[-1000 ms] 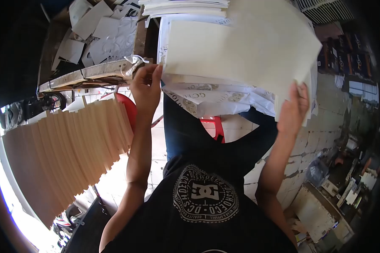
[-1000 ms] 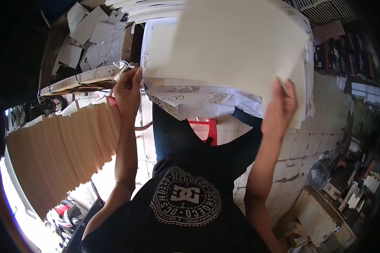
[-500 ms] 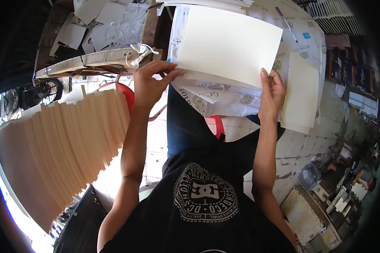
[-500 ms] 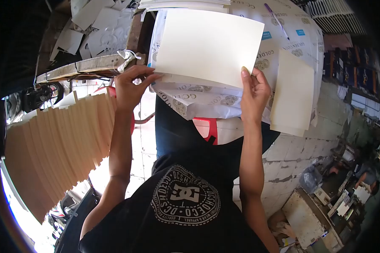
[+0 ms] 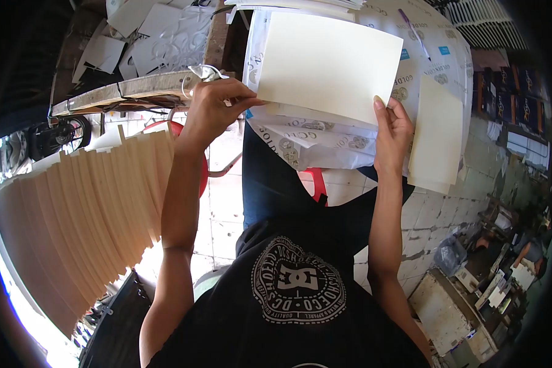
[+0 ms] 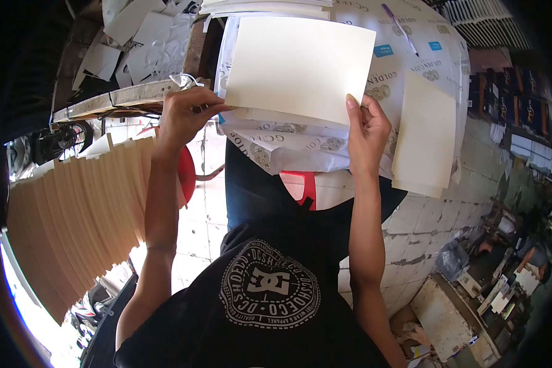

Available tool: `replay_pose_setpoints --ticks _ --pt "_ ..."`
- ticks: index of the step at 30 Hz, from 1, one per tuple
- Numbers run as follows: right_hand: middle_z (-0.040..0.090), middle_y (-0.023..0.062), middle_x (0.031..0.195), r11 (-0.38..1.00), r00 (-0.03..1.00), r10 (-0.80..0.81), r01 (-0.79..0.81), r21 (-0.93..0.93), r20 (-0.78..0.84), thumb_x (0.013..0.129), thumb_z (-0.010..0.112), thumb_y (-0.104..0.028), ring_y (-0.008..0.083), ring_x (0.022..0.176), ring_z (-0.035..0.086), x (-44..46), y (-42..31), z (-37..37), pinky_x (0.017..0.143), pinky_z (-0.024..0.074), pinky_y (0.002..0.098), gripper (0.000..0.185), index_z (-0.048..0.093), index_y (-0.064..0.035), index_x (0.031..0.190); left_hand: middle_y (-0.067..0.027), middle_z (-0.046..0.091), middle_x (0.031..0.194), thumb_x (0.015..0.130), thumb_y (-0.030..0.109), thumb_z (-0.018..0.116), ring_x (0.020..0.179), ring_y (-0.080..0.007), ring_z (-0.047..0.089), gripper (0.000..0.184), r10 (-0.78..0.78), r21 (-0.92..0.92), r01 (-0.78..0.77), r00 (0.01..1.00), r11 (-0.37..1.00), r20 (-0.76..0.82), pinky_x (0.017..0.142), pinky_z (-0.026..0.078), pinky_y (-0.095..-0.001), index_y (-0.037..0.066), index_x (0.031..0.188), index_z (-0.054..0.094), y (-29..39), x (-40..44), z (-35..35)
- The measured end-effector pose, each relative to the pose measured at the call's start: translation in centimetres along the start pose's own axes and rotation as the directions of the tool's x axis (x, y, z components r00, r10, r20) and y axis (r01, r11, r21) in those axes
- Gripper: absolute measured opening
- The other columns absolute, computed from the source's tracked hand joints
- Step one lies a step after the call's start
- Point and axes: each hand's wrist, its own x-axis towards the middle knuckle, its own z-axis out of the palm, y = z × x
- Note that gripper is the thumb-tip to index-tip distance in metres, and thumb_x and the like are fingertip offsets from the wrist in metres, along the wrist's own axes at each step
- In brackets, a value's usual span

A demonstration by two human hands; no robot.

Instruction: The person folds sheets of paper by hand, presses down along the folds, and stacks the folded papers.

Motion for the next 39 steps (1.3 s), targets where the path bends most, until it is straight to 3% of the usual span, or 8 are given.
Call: replay_pose_setpoints --ticks 9,15,18,21,24,29,32,39 --pt "0.068 0.0041 0.083 0.999 1.000 0.003 -0.003 -0.052 -0.009 0.093 0.063 -0.012 0.0019 0.069 0.052 0.2 0.3 0.0 0.060 0.0378 0.0181 0.021 0.064 0.0047 0.106 -0.0050 0.068 0.073 0.075 0.010 0.080 0.062 -0.0106 0.062 0.013 -0.180 -0.196 0.155 0.977 0.968 -0.118 0.059 0.049 -0.0239 0.001 0.082 0.073 0.1 -1.0 1.4" --pt "0.068 0.0035 0.082 0.999 1.000 0.011 -0.011 -0.046 -0.014 0.093 0.064 -0.012 0.0014 0.066 0.050 0.3 0.5 -0.1 0.057 0.0358 0.0184 0.022 0.064 0.0043 0.108 -0.0037 0.070 0.078 0.076 0.005 0.079 0.069 -0.0085 0.063 0.012 -0.120 -0.132 0.106 0.987 0.986 -0.104 0.066 0.052 -0.0222 0.000 0.085 0.073 -0.5 -1.1 1.6" --pt "0.068 0.0028 0.080 0.998 1.000 0.017 -0.017 -0.056 -0.009 0.093 0.064 -0.012 0.0018 0.065 0.049 0.4 0.7 -0.2 0.057 0.0364 0.0186 0.022 0.064 0.0044 0.107 -0.0038 0.068 0.075 0.083 0.016 0.076 0.065 -0.0074 0.062 0.018 -0.137 -0.130 0.128 0.989 0.983 -0.063 0.059 0.050 -0.0211 -0.001 0.084 0.073 -0.5 -0.7 1.1" --pt "0.067 0.0017 0.077 0.999 1.000 -0.003 0.002 -0.050 -0.026 0.093 0.064 -0.013 0.0019 0.063 0.048 0.3 0.5 0.1 0.056 0.0361 0.0189 0.022 0.065 0.0041 0.107 -0.0034 0.063 0.066 0.090 0.030 0.069 0.054 -0.0062 0.056 0.034 -0.457 -0.335 0.424 0.889 0.841 -0.023 0.048 0.043 -0.0200 -0.002 0.078 0.070 0.6 -0.5 0.9" --pt "0.066 0.0010 0.075 0.997 0.999 -0.017 0.014 -0.073 -0.038 0.092 0.065 -0.013 0.0018 0.063 0.049 0.4 0.7 0.0 0.056 0.0363 0.0191 0.020 0.065 0.0038 0.104 -0.0018 0.058 0.058 0.093 0.040 0.063 0.045 -0.0053 0.048 0.045 -0.564 -0.346 0.587 0.807 0.732 0.177 0.041 0.034 -0.0204 0.000 0.072 0.067 0.8 -0.6 1.5" --pt "0.064 0.0018 0.070 0.997 0.997 -0.046 0.042 -0.067 -0.064 0.088 0.070 -0.016 0.0049 0.062 0.050 0.3 0.2 -0.2 0.057 0.0383 0.0220 0.018 0.067 0.0017 0.086 -0.0002 0.051 0.052 0.090 0.039 0.067 0.042 -0.0056 0.044 0.045 -0.550 -0.350 0.548 0.829 0.760 0.103 0.039 0.033 -0.0224 -0.003 0.072 0.067 0.2 -0.7 2.6" --pt "0.060 0.0043 0.068 0.861 0.967 -0.252 0.209 -0.463 -0.032 0.083 0.075 -0.018 0.0121 0.063 0.051 0.6 0.5 -1.6 0.060 0.0412 0.0273 0.021 0.066 0.0006 0.080 0.0000 0.051 0.054 0.090 0.039 0.067 0.043 -0.0055 0.044 0.045 -0.553 -0.372 0.544 0.828 0.752 0.093 0.040 0.033 -0.0218 -0.003 0.074 0.068 0.0 -0.8 2.8" --pt "0.057 0.0076 0.075 0.881 0.954 -0.298 0.258 -0.398 -0.041 0.081 0.076 -0.019 0.0176 0.065 0.053 0.9 1.5 -1.4 0.062 0.0432 0.0314 0.025 0.062 0.0016 0.075 0.0002 0.053 0.056 0.090 0.035 0.068 0.042 -0.0043 0.041 0.040 -0.547 -0.482 0.528 0.829 0.699 0.116 0.040 0.030 -0.0199 -0.003 0.079 0.069 -0.1 -0.9 3.0"
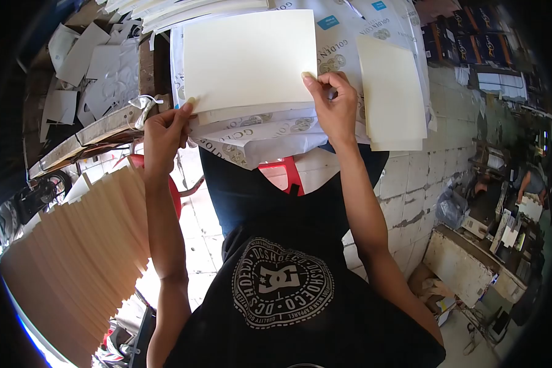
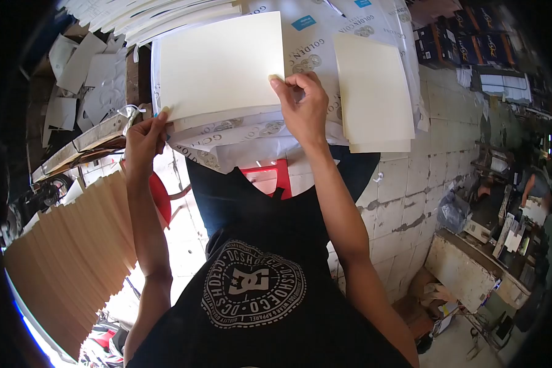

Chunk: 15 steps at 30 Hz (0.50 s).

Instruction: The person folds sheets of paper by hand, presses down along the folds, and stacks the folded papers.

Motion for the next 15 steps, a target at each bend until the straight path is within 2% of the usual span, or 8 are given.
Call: replay_pose_setpoints --ticks 7,10,13,15 --pt "0.055 0.0073 0.074 1.000 1.000 0.001 -0.001 0.003 -0.007 0.080 0.078 -0.020 0.0172 0.063 0.052 0.0 -0.1 0.0 0.058 0.0424 0.0316 0.028 0.062 0.0017 0.073 0.0002 0.053 0.055 0.090 0.034 0.069 0.042 -0.0044 0.041 0.038 0.005 -0.011 -0.005 1.000 1.000 -0.003 0.039 0.030 -0.0197 -0.002 0.077 0.069 -0.1 0.1 0.0" --pt "0.056 0.0076 0.078 1.000 1.000 0.004 -0.003 -0.025 0.019 0.080 0.078 -0.021 0.0186 0.066 0.054 -0.1 0.1 -0.1 0.060 0.0432 0.0316 0.027 0.062 0.0003 0.077 0.0004 0.053 0.055 0.090 0.034 0.069 0.042 -0.0043 0.041 0.038 0.008 -0.031 -0.007 1.000 0.999 0.020 0.040 0.030 -0.0197 -0.002 0.076 0.068 -0.5 0.2 -0.3" --pt "0.060 0.0087 0.092 0.993 0.998 -0.064 0.060 -0.104 -0.029 0.082 0.074 -0.019 0.0206 0.079 0.057 -0.5 -0.2 0.1 0.072 0.0439 0.0316 0.025 0.064 -0.0013 0.096 0.0007 0.053 0.054 0.090 0.033 0.069 0.041 -0.0042 0.041 0.037 -0.006 -0.021 0.005 1.000 1.000 -0.015 0.040 0.029 -0.0197 -0.001 0.076 0.068 0.0 0.0 0.1" --pt "0.056 0.0108 0.110 0.929 0.959 -0.279 0.259 -0.265 -0.042 0.079 0.074 -0.017 0.0267 0.098 0.054 -0.8 -2.8 0.7 0.080 0.0419 0.0411 0.040 0.059 -0.0064 0.114 0.0006 0.053 0.054 0.090 0.033 0.069 0.041 -0.0043 0.040 0.037 0.025 -0.013 -0.025 0.999 1.000 -0.028 0.040 0.029 -0.0198 -0.001 0.075 0.068 0.1 -0.1 0.2"
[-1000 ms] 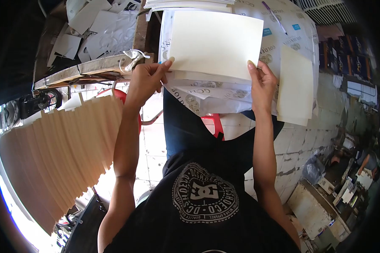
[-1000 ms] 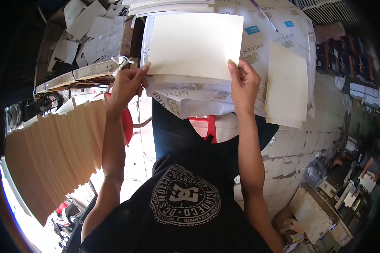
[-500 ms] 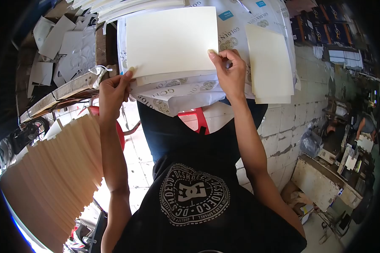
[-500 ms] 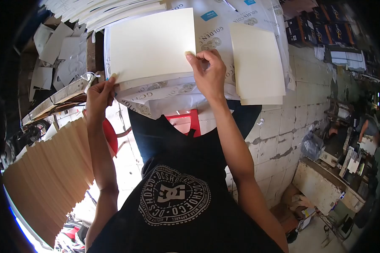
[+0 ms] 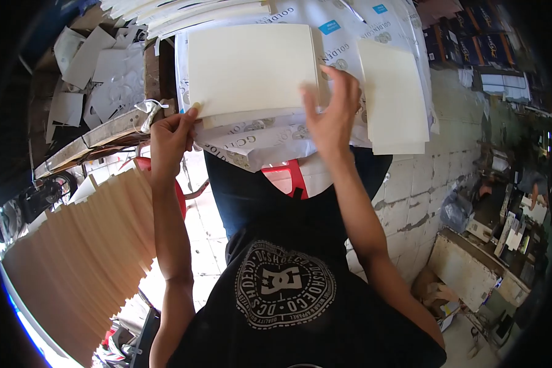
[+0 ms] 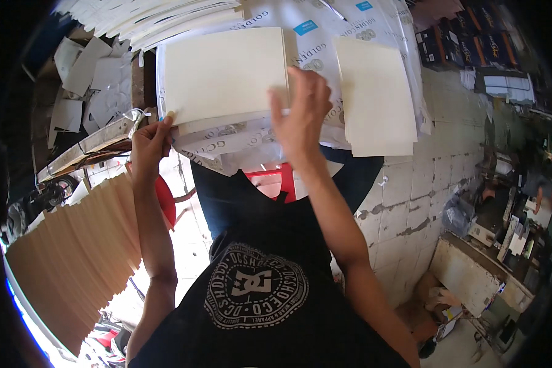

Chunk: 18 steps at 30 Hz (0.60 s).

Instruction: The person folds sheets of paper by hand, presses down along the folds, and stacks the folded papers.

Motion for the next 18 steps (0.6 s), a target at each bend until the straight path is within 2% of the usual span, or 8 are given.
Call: replay_pose_setpoints --ticks 1,2,4,6,8,12,15,18 --pt "0.054 0.0119 0.120 0.992 0.995 -0.100 0.097 -0.082 -0.024 0.077 0.074 -0.016 0.0298 0.108 0.052 -0.4 -1.9 0.2 0.084 0.0409 0.0459 0.050 0.056 -0.0090 0.123 0.0006 0.053 0.055 0.090 0.033 0.069 0.041 -0.0043 0.040 0.037 0.017 0.023 -0.016 1.000 1.000 -0.012 0.040 0.029 -0.0199 -0.001 0.075 0.068 0.1 -0.1 0.1" --pt "0.044 0.0139 0.136 0.996 0.985 -0.093 0.094 -0.002 0.146 0.077 0.072 -0.017 0.0329 0.126 0.041 -1.6 -3.7 1.3 0.093 0.0343 0.0546 0.063 0.048 -0.0112 0.135 0.0005 0.053 0.055 0.090 0.033 0.069 0.041 -0.0044 0.040 0.037 0.031 0.051 -0.031 0.999 0.998 -0.010 0.040 0.029 -0.0200 0.000 0.075 0.068 0.1 -0.2 0.4" --pt "0.035 0.0178 0.147 0.983 0.896 -0.127 0.172 -0.069 0.425 0.083 0.067 -0.029 0.0330 0.138 0.031 -2.4 -8.5 2.3 0.104 0.0276 0.0583 0.064 0.045 -0.0034 0.137 0.0013 0.052 0.054 0.090 0.033 0.069 0.043 -0.0040 0.041 0.036 0.006 0.073 -0.004 1.000 0.997 -0.024 0.040 0.029 -0.0199 0.000 0.075 0.069 -0.2 0.1 0.3" --pt "0.037 0.0181 0.147 0.985 0.878 -0.162 0.174 0.015 0.451 0.095 0.047 -0.050 0.0303 0.141 0.027 -3.7 -9.2 4.2 0.109 0.0175 0.0627 0.070 0.043 0.0062 0.136 0.0018 0.051 0.054 0.090 0.033 0.069 0.044 -0.0036 0.041 0.036 0.024 0.118 -0.012 0.995 0.993 -0.097 0.041 0.029 -0.0198 0.000 0.074 0.068 0.1 -0.2 0.8" --pt "0.037 0.0175 0.149 0.989 0.887 -0.131 0.145 0.000 0.442 0.095 0.044 -0.053 0.0291 0.142 0.028 -4.6 -7.8 4.0 0.110 0.0156 0.0627 0.072 0.043 0.0057 0.137 0.0023 0.050 0.054 0.090 0.033 0.069 0.045 -0.0032 0.040 0.037 0.017 0.078 -0.013 0.999 0.997 -0.052 0.041 0.027 -0.0200 0.001 0.072 0.067 0.0 -0.2 0.6" --pt "0.034 0.0182 0.150 0.946 0.910 -0.007 0.139 -0.291 0.415 0.092 0.048 -0.058 0.0282 0.141 0.030 -4.6 -1.4 -1.6 0.109 0.0153 0.0624 0.077 0.044 0.0044 0.137 0.0027 0.049 0.053 0.091 0.033 0.068 0.044 -0.0035 0.038 0.038 0.025 0.048 -0.025 1.000 0.999 -0.008 0.041 0.026 -0.0207 0.002 0.069 0.065 0.3 -0.3 0.5" --pt "0.035 0.0181 0.149 0.952 0.857 -0.019 0.172 -0.253 0.514 0.087 0.058 -0.056 0.0286 0.140 0.031 -3.2 -0.3 -3.5 0.108 0.0165 0.0620 0.079 0.041 0.0014 0.139 0.0030 0.048 0.052 0.091 0.033 0.068 0.043 -0.0037 0.038 0.040 0.021 0.040 -0.021 1.000 0.999 -0.011 0.041 0.026 -0.0213 0.004 0.065 0.062 0.7 -1.0 0.4" --pt "0.037 0.0168 0.149 0.957 0.887 -0.122 0.225 -0.186 0.445 0.082 0.067 -0.048 0.0282 0.140 0.032 -0.8 -2.3 -3.4 0.107 0.0175 0.0619 0.080 0.038 -0.0036 0.142 0.0037 0.046 0.050 0.091 0.032 0.067 0.042 -0.0036 0.039 0.039 0.077 0.012 -0.076 0.996 0.997 -0.034 0.040 0.028 -0.0209 0.006 0.063 0.059 2.9 -3.1 0.9"
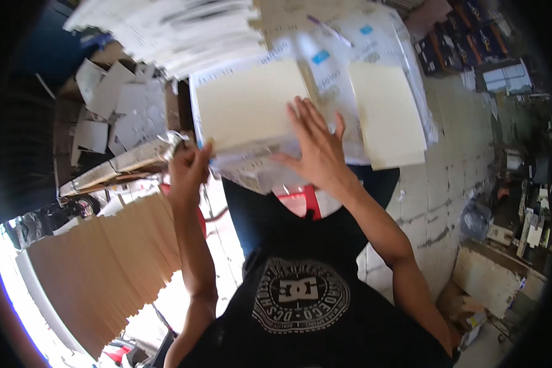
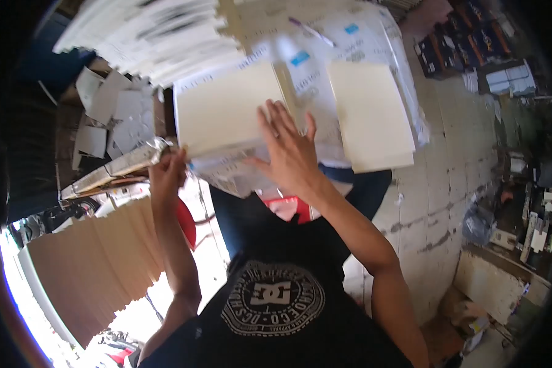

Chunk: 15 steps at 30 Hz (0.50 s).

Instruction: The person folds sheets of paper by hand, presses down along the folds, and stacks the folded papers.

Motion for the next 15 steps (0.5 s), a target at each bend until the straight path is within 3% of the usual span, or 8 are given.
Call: replay_pose_setpoints --ticks 1,4,6,8,9,10,12,15 --pt "0.035 0.0159 0.149 0.996 0.996 -0.092 0.093 0.010 -0.003 0.079 0.072 -0.040 0.0275 0.141 0.030 1.1 -0.6 -0.3 0.108 0.0173 0.0593 0.082 0.035 -0.0081 0.145 0.0038 0.046 0.050 0.091 0.034 0.067 0.042 -0.0032 0.040 0.039 0.008 -0.025 -0.008 1.000 1.000 -0.002 0.040 0.029 -0.0204 0.006 0.065 0.059 1.4 -1.3 0.3" --pt "0.061 0.0155 0.124 0.894 0.895 -0.445 0.445 0.043 -0.009 0.080 0.068 -0.016 0.0273 0.121 0.056 4.7 -1.3 -0.8 0.100 0.0424 0.0462 0.045 0.057 -0.0052 0.121 0.0006 0.052 0.054 0.098 0.035 0.056 0.044 -0.0048 0.043 0.043 0.078 -0.091 -0.081 0.996 0.993 -0.035 0.041 0.031 -0.0205 0.004 0.069 0.060 3.9 -4.1 0.1" --pt "0.067 0.0138 0.110 0.849 0.840 -0.513 0.527 0.042 -0.175 0.077 0.067 -0.008 0.0271 0.103 0.065 6.8 -2.8 -4.7 0.085 0.0519 0.0405 0.036 0.061 -0.0045 0.112 -0.0033 0.058 0.064 0.101 0.038 0.046 0.055 -0.0075 0.051 0.045 0.281 -0.196 -0.332 0.927 0.923 -0.248 0.049 0.035 -0.0216 0.003 0.077 0.061 4.3 -4.0 -1.4" --pt "0.071 0.0133 0.096 0.778 0.759 -0.550 0.618 0.118 -0.348 0.074 0.067 0.001 0.0280 0.080 0.071 9.1 -5.2 -11.7 0.063 0.0589 0.0334 0.033 0.063 -0.0048 0.106 -0.0057 0.062 0.080 0.102 0.040 0.043 0.073 -0.0106 0.057 0.044 0.447 -0.117 -0.549 0.771 0.828 -0.454 0.062 0.040 -0.0248 0.003 0.086 0.061 6.2 -2.2 -4.3" --pt "0.071 0.0136 0.096 0.797 0.797 -0.507 0.579 0.175 -0.327 0.077 0.065 0.002 0.0261 0.079 0.072 9.7 -6.7 -15.9 0.060 0.0588 0.0326 0.027 0.065 -0.0050 0.103 -0.0061 0.063 0.085 0.101 0.041 0.043 0.079 -0.0116 0.057 0.043 0.468 -0.144 -0.636 0.684 0.758 -0.560 0.067 0.040 -0.0265 0.004 0.091 0.062 8.6 -1.3 -5.2" --pt "0.071 0.0138 0.094 0.761 0.750 -0.464 0.610 0.223 -0.471 0.080 0.065 0.000 0.0244 0.077 0.072 10.7 -7.6 -17.9 0.060 0.0576 0.0319 0.023 0.066 -0.0046 0.103 -0.0066 0.064 0.090 0.100 0.043 0.044 0.085 -0.0127 0.058 0.043 0.466 -0.157 -0.714 0.590 0.682 -0.659 0.072 0.040 -0.0282 0.004 0.095 0.062 11.6 -0.2 -6.1" --pt "0.070 0.0136 0.088 0.750 0.577 -0.520 0.662 -0.013 -0.630 0.083 0.066 -0.004 0.0212 0.068 0.069 12.7 -9.0 -23.7 0.055 0.0530 0.0278 0.018 0.068 -0.0031 0.101 -0.0070 0.065 0.100 0.099 0.043 0.046 0.095 -0.0142 0.059 0.043 0.498 -0.115 -0.798 0.474 0.591 -0.726 0.083 0.041 -0.0315 0.004 0.103 0.062 16.9 2.6 -8.3" --pt "0.068 0.0126 0.075 0.774 0.355 -0.566 0.540 -0.332 -0.744 0.088 0.065 -0.009 0.0170 0.057 0.063 17.9 -12.3 -27.1 0.051 0.0475 0.0241 0.012 0.068 0.0005 0.096 -0.0133 0.064 0.115 0.098 0.052 0.044 0.111 -0.0238 0.057 0.058 0.615 -0.110 -0.881 0.406 0.460 -0.676 0.098 0.039 -0.0400 0.000 0.116 0.061 22.4 9.0 -10.7"
